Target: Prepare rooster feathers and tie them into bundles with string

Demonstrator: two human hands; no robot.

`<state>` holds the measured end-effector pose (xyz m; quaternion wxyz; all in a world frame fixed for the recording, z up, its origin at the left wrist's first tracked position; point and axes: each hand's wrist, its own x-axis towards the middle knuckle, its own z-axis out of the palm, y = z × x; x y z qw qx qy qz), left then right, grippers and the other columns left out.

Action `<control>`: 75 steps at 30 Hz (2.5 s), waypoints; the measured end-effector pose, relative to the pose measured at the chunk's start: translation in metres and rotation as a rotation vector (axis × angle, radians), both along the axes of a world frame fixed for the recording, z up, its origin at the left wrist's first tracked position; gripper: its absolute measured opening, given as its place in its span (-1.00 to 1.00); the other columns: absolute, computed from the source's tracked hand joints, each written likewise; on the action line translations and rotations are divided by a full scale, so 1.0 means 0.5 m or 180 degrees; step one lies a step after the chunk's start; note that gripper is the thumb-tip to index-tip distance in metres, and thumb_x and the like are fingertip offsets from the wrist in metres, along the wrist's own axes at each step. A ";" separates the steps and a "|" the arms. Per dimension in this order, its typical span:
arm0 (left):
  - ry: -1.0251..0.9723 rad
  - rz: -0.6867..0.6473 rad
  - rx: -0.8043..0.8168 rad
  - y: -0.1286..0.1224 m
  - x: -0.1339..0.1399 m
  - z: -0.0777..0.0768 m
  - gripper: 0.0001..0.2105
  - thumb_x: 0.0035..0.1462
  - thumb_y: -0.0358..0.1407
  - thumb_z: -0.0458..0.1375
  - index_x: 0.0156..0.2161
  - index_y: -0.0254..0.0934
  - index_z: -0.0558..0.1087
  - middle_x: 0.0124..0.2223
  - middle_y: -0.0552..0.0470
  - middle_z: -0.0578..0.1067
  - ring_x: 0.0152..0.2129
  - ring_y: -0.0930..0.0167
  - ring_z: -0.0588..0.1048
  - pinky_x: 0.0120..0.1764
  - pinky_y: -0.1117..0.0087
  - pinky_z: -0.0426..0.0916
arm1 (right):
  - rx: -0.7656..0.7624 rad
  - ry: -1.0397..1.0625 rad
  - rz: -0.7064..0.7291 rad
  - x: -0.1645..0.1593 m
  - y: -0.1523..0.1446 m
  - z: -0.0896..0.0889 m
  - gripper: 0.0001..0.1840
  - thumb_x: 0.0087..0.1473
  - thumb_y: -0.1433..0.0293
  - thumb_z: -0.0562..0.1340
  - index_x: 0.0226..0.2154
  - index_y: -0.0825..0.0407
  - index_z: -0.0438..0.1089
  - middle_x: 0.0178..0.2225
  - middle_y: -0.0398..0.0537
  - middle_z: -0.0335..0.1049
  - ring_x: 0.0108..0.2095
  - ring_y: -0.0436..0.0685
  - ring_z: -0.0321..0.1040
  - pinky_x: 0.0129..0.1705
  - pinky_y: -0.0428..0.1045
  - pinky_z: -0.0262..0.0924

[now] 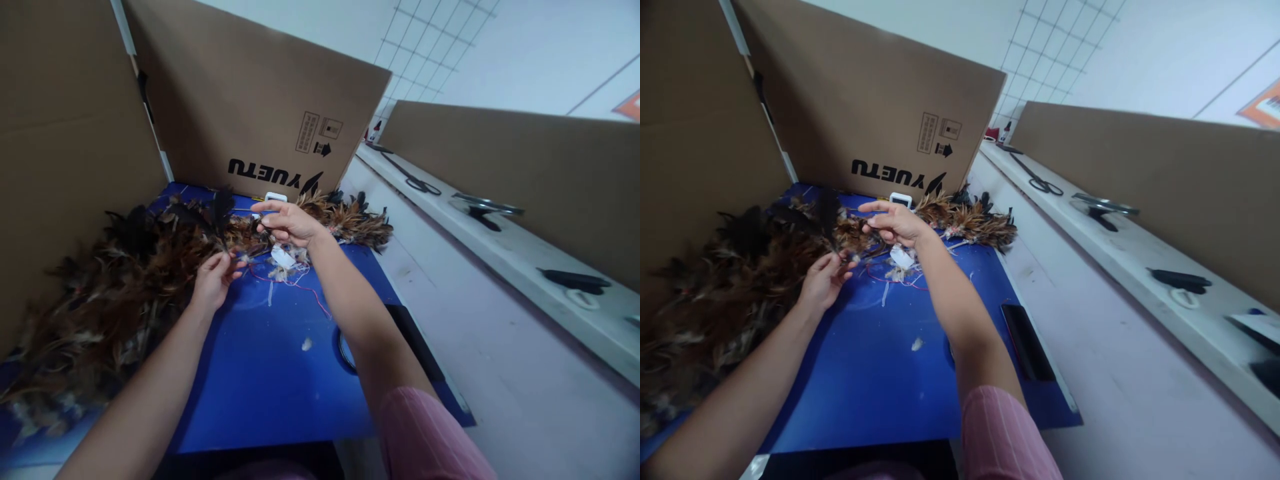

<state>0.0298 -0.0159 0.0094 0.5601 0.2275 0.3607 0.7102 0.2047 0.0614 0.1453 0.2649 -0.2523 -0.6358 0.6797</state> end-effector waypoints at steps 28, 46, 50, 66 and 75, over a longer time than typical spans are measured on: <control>0.0248 -0.1012 -0.0430 -0.048 0.058 0.016 -0.92 -0.01 -0.51 0.27 -0.50 -0.43 0.51 -0.57 0.02 0.48 -0.66 0.57 0.45 -0.56 0.65 0.41 | -0.0748 0.1514 -0.2272 0.101 -0.140 -0.088 -0.79 -0.12 0.49 0.28 -0.33 0.03 0.33 -0.51 -0.26 0.43 -0.68 -0.18 0.12 -0.68 -0.23 -0.05; 0.0657 -0.1378 -0.0613 -0.068 0.096 0.013 -0.90 -0.16 -0.45 0.38 -0.49 -0.43 0.55 -0.57 -0.01 0.50 -0.65 0.53 0.46 -0.53 0.61 0.42 | 0.0137 0.0281 -0.2413 0.060 -0.209 -0.241 -0.76 -0.12 0.23 0.32 -0.54 0.08 0.38 -0.69 -0.23 0.26 -0.66 -0.07 0.17 -0.60 -0.12 0.09; 0.0663 -0.1371 -0.0642 -0.068 0.096 0.013 -0.90 -0.13 -0.43 0.37 -0.48 -0.43 0.55 -0.57 -0.02 0.50 -0.64 0.52 0.47 -0.53 0.60 0.43 | -0.0106 0.0419 -0.2648 0.076 -0.212 -0.238 -0.72 -0.13 0.22 0.30 -0.61 0.09 0.36 -0.69 -0.20 0.28 -0.68 -0.09 0.15 -0.60 -0.12 0.08; 0.0318 -0.1036 -0.0779 -0.077 0.105 0.026 -0.90 0.02 -0.54 0.23 -0.47 -0.37 0.50 -0.42 0.02 0.55 -0.54 0.51 0.54 -0.50 0.58 0.46 | 0.0145 0.0467 -0.2866 0.068 -0.222 -0.239 -0.78 -0.12 0.29 0.29 -0.37 0.05 0.38 -0.68 -0.28 0.26 -0.64 -0.07 0.20 -0.58 -0.13 0.13; 0.0505 -0.1099 -0.0645 -0.073 0.107 0.013 -0.90 -0.14 -0.46 0.37 -0.52 -0.40 0.53 -0.49 -0.02 0.54 -0.52 0.47 0.54 -0.44 0.56 0.48 | 0.0215 0.0349 -0.2658 0.063 -0.229 -0.246 -0.82 -0.09 0.29 0.29 -0.37 0.02 0.41 -0.62 -0.24 0.30 -0.61 -0.05 0.24 -0.57 -0.11 0.14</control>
